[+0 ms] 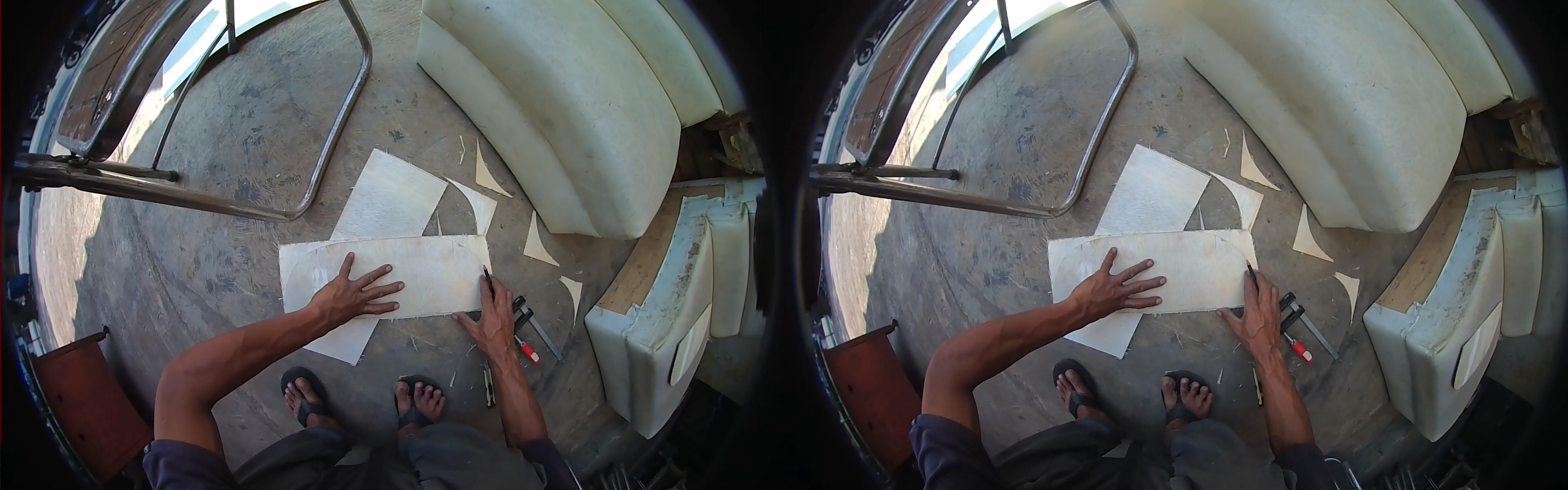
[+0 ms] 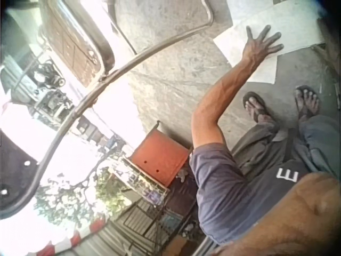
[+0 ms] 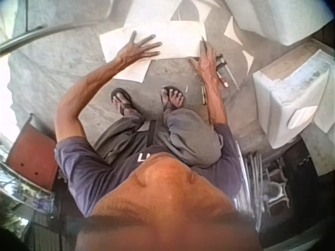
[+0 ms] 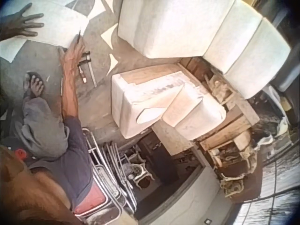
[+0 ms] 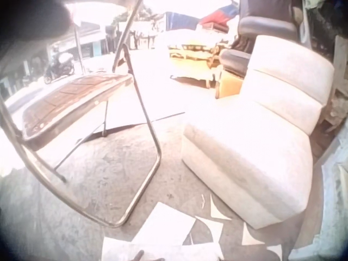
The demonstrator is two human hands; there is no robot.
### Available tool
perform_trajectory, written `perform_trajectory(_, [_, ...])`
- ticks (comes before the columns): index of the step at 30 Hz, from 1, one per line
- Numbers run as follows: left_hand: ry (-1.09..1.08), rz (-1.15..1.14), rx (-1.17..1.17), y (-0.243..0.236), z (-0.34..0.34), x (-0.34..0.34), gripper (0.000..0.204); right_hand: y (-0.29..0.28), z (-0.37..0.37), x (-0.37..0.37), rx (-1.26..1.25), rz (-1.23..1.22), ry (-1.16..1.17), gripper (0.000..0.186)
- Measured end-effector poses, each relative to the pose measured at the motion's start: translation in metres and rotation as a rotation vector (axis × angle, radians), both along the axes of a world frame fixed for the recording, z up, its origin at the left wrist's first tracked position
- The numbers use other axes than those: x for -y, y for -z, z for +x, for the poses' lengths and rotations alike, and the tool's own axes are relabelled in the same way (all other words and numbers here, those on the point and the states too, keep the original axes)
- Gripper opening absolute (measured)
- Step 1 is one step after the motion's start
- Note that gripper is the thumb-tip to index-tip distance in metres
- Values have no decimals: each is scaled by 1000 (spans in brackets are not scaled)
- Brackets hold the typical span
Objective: The person traces the outline of a wooden furniture component onto a piece of light-colored upholstery fabric and then cuts the fabric using a knife.
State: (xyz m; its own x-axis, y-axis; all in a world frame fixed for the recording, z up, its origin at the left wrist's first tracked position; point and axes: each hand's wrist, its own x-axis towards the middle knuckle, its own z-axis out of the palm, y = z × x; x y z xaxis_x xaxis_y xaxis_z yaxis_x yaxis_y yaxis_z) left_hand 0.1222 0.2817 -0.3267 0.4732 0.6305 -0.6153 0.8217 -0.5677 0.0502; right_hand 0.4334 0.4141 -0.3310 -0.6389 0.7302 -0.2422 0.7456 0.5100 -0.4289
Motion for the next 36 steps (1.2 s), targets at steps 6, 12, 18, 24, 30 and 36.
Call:
perform_trajectory(6, [-8, -25, 12, -2, 0, -3, 87, 3, 7, -1, -22, 63, -51, 96])
perform_trajectory(12, [-47, -16, 41, 5, 1, -2, 88, 6, 10, -2, -32, 115, -69, 97])
perform_trajectory(18, [-47, -44, 7, 3, 3, -2, 95, 14, 17, -2, -92, 154, -114, 94])
perform_trajectory(24, [-23, -47, -39, 1, 3, -3, 103, 14, 15, -4, -62, 122, -111, 97])
perform_trajectory(30, [15, -23, -89, -3, 6, -8, 108, -7, 6, -9, -4, -24, 10, 91])
perform_trajectory(36, [-10, -21, -85, -1, 10, -5, 101, 1, 10, -22, -372, -128, 502, 49])
